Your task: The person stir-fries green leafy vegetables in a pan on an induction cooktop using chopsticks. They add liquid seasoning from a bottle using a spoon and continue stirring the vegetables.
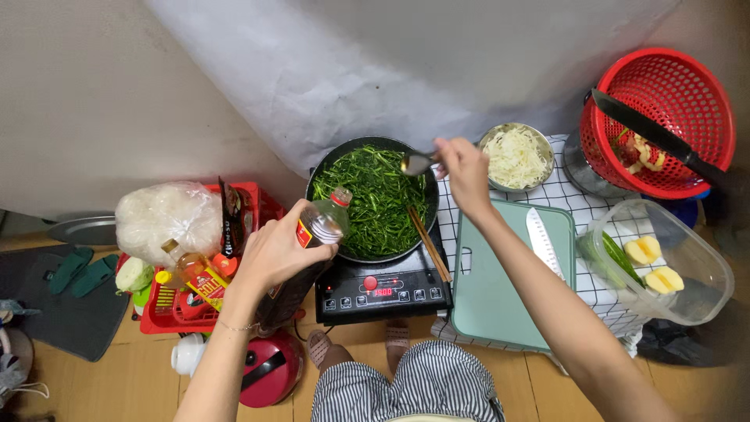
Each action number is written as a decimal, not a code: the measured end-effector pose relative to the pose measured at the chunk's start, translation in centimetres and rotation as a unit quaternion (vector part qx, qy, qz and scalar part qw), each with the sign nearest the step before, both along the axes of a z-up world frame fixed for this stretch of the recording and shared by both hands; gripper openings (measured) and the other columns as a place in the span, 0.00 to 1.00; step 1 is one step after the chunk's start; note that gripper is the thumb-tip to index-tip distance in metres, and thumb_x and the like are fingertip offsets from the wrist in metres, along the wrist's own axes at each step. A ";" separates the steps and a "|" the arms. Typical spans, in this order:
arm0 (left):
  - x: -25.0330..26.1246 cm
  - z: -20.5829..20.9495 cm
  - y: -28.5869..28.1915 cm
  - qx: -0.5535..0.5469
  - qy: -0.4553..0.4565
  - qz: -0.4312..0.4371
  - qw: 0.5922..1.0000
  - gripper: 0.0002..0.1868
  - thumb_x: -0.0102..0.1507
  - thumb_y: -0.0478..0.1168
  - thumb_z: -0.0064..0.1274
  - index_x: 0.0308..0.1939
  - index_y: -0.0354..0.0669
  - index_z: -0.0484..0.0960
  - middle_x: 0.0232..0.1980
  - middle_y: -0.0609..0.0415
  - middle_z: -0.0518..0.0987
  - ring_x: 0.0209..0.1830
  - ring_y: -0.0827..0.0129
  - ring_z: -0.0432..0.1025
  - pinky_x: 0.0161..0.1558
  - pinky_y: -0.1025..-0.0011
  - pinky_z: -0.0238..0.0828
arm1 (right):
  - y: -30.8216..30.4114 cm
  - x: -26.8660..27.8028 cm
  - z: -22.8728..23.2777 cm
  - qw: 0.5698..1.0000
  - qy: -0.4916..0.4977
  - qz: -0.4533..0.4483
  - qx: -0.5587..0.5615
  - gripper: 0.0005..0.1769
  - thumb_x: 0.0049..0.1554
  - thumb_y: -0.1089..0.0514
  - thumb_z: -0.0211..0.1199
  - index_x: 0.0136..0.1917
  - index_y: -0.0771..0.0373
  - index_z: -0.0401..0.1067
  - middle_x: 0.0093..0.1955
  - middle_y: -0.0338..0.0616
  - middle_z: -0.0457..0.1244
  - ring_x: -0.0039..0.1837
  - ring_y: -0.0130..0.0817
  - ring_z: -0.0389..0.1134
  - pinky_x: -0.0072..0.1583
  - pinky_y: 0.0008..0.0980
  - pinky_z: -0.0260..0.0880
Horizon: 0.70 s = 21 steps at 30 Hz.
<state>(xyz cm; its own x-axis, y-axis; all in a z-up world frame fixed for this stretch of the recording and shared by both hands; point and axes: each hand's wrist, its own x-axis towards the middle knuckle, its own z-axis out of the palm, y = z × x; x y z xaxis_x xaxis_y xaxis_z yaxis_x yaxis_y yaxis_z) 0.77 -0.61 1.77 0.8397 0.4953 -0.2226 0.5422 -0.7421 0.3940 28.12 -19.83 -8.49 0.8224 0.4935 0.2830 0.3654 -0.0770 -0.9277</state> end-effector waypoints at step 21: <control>0.5 -3.9 1.0 -0.005 0.070 -0.070 0.995 0.56 0.42 0.66 0.61 0.71 0.47 0.68 0.49 0.38 0.83 0.50 0.44 0.78 0.54 0.51 0.71 | -1.7 -7.5 -4.5 0.959 0.254 -0.025 0.121 0.25 0.68 0.46 0.54 0.42 0.70 0.72 0.36 0.48 0.66 0.35 0.31 0.69 0.39 0.30 0.73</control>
